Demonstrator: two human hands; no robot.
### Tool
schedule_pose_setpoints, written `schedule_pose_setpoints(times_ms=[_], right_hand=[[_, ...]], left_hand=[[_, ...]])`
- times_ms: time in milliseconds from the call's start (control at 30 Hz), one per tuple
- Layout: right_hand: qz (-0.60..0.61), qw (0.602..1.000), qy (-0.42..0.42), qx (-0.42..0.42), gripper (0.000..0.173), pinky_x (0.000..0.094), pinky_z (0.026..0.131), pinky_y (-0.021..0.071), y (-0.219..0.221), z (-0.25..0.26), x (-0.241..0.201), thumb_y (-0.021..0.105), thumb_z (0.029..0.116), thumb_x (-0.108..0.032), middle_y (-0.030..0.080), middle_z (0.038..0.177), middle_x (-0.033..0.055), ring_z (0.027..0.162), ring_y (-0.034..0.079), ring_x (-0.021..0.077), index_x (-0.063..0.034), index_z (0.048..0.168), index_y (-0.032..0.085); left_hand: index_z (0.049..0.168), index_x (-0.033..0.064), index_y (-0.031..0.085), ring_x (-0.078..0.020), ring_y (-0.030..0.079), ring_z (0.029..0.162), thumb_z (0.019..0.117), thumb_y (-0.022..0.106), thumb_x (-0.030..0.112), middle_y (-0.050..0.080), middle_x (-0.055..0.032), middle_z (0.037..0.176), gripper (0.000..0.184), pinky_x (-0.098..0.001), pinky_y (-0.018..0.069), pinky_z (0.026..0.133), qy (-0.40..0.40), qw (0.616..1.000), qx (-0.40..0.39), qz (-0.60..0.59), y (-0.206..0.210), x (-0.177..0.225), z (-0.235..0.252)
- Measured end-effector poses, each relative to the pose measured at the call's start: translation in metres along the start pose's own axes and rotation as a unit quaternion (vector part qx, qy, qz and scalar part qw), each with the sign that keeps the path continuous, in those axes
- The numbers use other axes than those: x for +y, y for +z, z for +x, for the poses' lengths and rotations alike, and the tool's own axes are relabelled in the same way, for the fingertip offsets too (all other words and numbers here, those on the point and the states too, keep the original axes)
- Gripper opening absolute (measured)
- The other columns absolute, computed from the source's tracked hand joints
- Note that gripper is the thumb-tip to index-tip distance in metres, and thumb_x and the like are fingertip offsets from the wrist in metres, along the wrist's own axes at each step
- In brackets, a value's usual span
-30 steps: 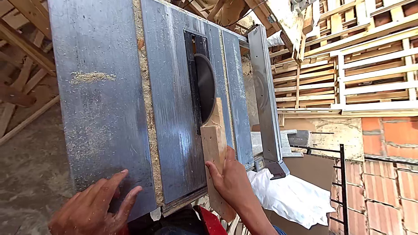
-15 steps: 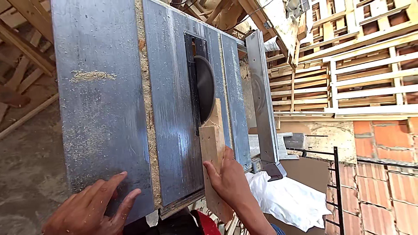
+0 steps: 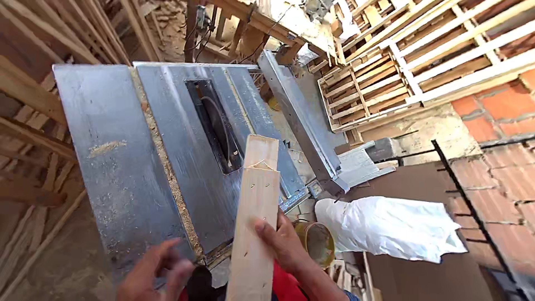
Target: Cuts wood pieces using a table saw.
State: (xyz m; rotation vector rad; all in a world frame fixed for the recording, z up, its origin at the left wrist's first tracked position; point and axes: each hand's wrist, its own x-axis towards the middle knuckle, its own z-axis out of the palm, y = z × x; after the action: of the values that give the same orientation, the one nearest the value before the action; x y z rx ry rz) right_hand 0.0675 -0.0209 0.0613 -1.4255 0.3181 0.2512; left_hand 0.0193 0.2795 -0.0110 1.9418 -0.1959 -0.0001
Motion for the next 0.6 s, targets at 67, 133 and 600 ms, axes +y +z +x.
schedule_pose_setpoints(times_ms=[67, 133, 600], right_hand=[[0.072, 0.996, -0.014, -0.049, 0.053, 0.0371, 0.092, 0.0621, 0.027, -0.001, -0.005, 0.060, 0.1012, -0.014, 0.071, 0.111, 0.0066, 0.100, 0.072, 0.0139, 0.0088, 0.140, 0.033], [0.122, 0.984, -0.003, -0.132, 0.057, 0.0350, 0.097, 0.0596, 0.050, 0.008, -0.007, 0.058, 0.1030, -0.019, 0.068, 0.116, 0.0043, 0.105, 0.070, 0.0107, 0.0080, 0.143, 0.027], [0.425, 0.766, 0.363, -0.318, 0.029, 0.0381, 0.082, 0.0640, 0.046, 0.102, -0.034, 0.050, 0.1080, -0.016, 0.073, 0.103, 0.0096, 0.093, 0.074, 0.0182, 0.0028, 0.130, 0.048]], left_hand=[[0.146, -0.0066, 0.045, -0.0202, 0.073, 0.098, 0.0978, 0.063, 0.053, 0.071, -0.0192, 0.117, 0.079, -0.0388, 0.0641, 0.079, -0.104, 0.977, -0.151, -0.111, 0.007, 0.054, 0.006], [0.140, -0.0191, 0.041, -0.0161, 0.072, 0.101, 0.0933, 0.074, 0.038, 0.071, -0.0218, 0.115, 0.080, -0.0362, 0.0602, 0.091, -0.161, 0.970, -0.134, -0.124, 0.012, 0.087, -0.002], [0.133, -0.0231, 0.043, 0.0004, 0.066, 0.106, 0.0928, 0.072, 0.037, 0.070, -0.0125, 0.119, 0.078, -0.0240, 0.0551, 0.098, -0.349, 0.926, -0.050, 0.134, -0.010, 0.260, 0.100]])
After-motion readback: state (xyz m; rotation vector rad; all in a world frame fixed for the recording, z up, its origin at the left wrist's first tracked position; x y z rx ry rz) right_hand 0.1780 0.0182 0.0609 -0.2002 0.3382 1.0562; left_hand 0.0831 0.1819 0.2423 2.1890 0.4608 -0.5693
